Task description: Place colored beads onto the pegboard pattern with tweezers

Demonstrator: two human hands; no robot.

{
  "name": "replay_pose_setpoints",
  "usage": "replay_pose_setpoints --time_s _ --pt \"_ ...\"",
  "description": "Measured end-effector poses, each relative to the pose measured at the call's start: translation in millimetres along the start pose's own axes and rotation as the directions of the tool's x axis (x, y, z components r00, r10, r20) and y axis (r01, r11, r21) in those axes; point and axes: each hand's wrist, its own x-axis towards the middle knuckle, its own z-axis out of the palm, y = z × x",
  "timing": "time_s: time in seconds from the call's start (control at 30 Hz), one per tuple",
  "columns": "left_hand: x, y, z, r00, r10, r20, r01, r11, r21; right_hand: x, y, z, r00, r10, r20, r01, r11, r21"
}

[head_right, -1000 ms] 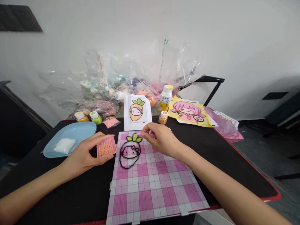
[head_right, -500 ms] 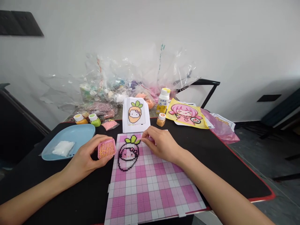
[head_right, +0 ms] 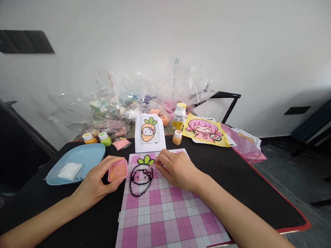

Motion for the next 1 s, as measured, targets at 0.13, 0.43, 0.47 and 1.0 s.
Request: replay_pose_setpoints --time_s 0.13,0.43,0.47,1.0 --pt "3 4 -2.6 0.999 -0.025 0.026 0.025 1.000 0.003 0 1 0 1.000 -0.005 -0.014 0.004 1.000 -0.013" --pt "15 30 -11.3 0.980 -0.105 0.171 0.093 0.993 0.074 0 4 -2 0.999 -0.020 -0.027 0.019 0.999 -0.027" --pt "15 30 -10.5 0.981 -0.099 0.166 0.087 0.993 0.078 0 4 -2 1.000 -0.019 -0.023 0.019 1.000 -0.024" --pt "11 12 1.2 0.976 -0.201 0.085 0.208 0.975 -0.074 0 3 -6 1.000 0.008 -0.012 -0.008 1.000 0.007"
